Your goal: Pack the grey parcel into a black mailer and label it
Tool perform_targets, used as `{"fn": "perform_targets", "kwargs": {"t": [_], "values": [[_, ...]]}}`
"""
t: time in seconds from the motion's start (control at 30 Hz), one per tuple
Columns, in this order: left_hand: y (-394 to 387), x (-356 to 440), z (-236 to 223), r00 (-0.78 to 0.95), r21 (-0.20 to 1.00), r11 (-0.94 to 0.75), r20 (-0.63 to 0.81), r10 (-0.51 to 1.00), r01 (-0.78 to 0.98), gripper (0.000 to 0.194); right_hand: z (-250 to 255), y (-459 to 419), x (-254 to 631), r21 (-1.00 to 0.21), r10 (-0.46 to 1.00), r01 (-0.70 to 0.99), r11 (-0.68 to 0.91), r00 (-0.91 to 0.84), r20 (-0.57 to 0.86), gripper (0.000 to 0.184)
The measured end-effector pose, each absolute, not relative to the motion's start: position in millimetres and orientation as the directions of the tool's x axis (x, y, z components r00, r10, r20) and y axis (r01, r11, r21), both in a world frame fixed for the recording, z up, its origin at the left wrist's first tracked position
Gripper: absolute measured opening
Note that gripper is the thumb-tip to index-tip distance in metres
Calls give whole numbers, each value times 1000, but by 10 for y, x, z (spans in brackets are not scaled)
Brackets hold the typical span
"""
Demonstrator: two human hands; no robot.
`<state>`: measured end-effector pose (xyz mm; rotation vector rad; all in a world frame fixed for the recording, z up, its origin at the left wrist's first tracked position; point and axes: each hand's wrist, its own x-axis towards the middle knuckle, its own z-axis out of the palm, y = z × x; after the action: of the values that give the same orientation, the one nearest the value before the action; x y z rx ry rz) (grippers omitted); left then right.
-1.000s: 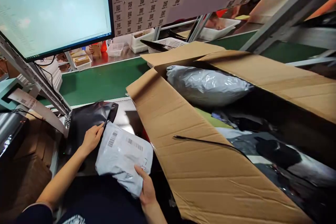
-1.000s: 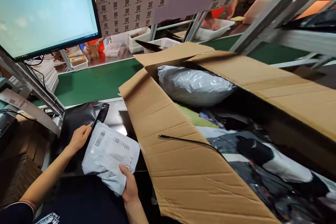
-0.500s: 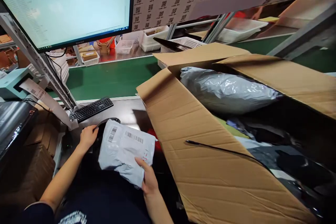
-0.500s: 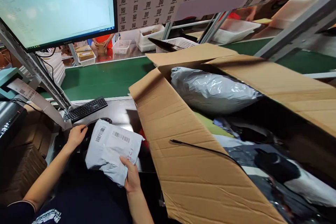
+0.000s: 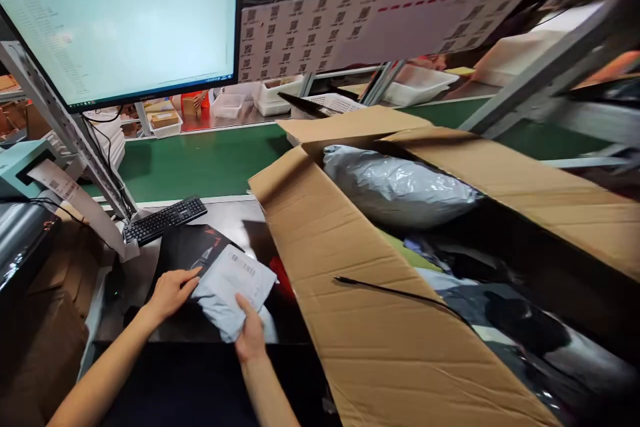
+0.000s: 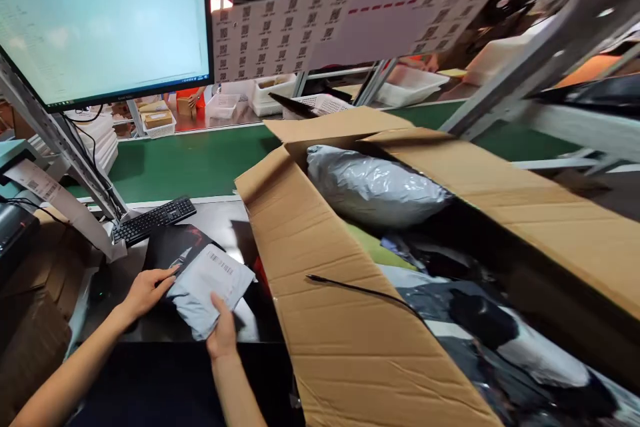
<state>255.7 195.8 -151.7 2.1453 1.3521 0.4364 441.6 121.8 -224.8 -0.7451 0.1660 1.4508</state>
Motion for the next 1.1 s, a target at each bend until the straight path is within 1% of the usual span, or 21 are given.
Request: {"fn": "perform_targets", "kwargs": {"t": [0.1, 0.17, 0.23, 0.27, 0.3, 0.37, 0.43, 0.47, 0.53, 0.6, 0.67, 0.7, 0.77, 0.83, 0.93, 0.97, 1.03, 1.1], "values": [[1910, 2788, -1691, 436, 607, -416, 125, 891, 677, 45, -2292, 1162, 4142, -320, 837, -945, -69, 120, -533, 44], [1874, 2974, -1820, 506, 607, -503, 185, 842, 615, 46, -2373, 1205, 4033, -336, 857, -938, -85, 103, -505, 47], [1900, 3124, -1903, 599, 598, -568, 177, 781, 565, 45, -2453, 1303, 4036, -442, 880, -896, -44, 174, -441, 47], [1949, 3180, -1909, 616, 586, -569, 144, 774, 577, 46, -2478, 1350, 4073, -504, 888, -864, -14, 220, -403, 46], [2019, 3225, -1886, 600, 566, -541, 98, 794, 623, 46, -2492, 1384, 4124, -559, 893, -829, 9, 258, -369, 44], [2203, 3290, -1767, 459, 490, -403, 7, 888, 773, 51, -2489, 1406, 4227, -619, 898, -785, 20, 286, -334, 45], [2389, 3336, -1613, 295, 376, -264, -25, 955, 888, 56, -2476, 1387, 4296, -631, 907, -776, 21, 280, -314, 49], [2468, 3354, -1551, 253, 320, -231, -28, 967, 919, 57, -2478, 1376, 4312, -626, 911, -779, 28, 277, -305, 51], [2590, 3383, -1487, 257, 247, -236, -58, 965, 940, 54, -2522, 1368, 4313, -608, 915, -792, 48, 280, -291, 54], [2683, 3405, -1504, 282, 240, -248, -117, 952, 939, 48, -2630, 1374, 4289, -607, 909, -791, 77, 306, -283, 53], [2782, 3431, -1560, 264, 271, -216, -157, 951, 938, 45, -2789, 1377, 4263, -645, 899, -759, 81, 336, -282, 51], [2836, 3454, -1584, 254, 294, -202, -150, 955, 934, 43, -2875, 1374, 4253, -672, 889, -737, 71, 353, -293, 49], [2935, 3540, -1595, 251, 356, -204, -91, 964, 912, 38, -3022, 1365, 4239, -714, 863, -699, 43, 386, -326, 48], [2972, 3698, -1552, 300, 423, -267, -11, 954, 866, 34, -3092, 1370, 4243, -727, 848, -686, 24, 399, -349, 49], [2821, 4019, -1455, 506, 495, -458, 41, 862, 739, 29, -3020, 1429, 4324, -749, 871, -661, -35, 348, -347, 49], [2719, 4116, -1438, 592, 495, -532, 44, 805, 687, 29, -2966, 1458, 4378, -770, 877, -636, -53, 340, -341, 49], [2485, 4237, -1456, 718, 448, -651, 30, 696, 612, 29, -2857, 1505, 4517, -813, 878, -580, -36, 370, -303, 50], [2275, 4225, -1547, 757, 387, -706, 30, 652, 593, 32, -2773, 1509, 4674, -834, 855, -550, 32, 447, -262, 55]]}}
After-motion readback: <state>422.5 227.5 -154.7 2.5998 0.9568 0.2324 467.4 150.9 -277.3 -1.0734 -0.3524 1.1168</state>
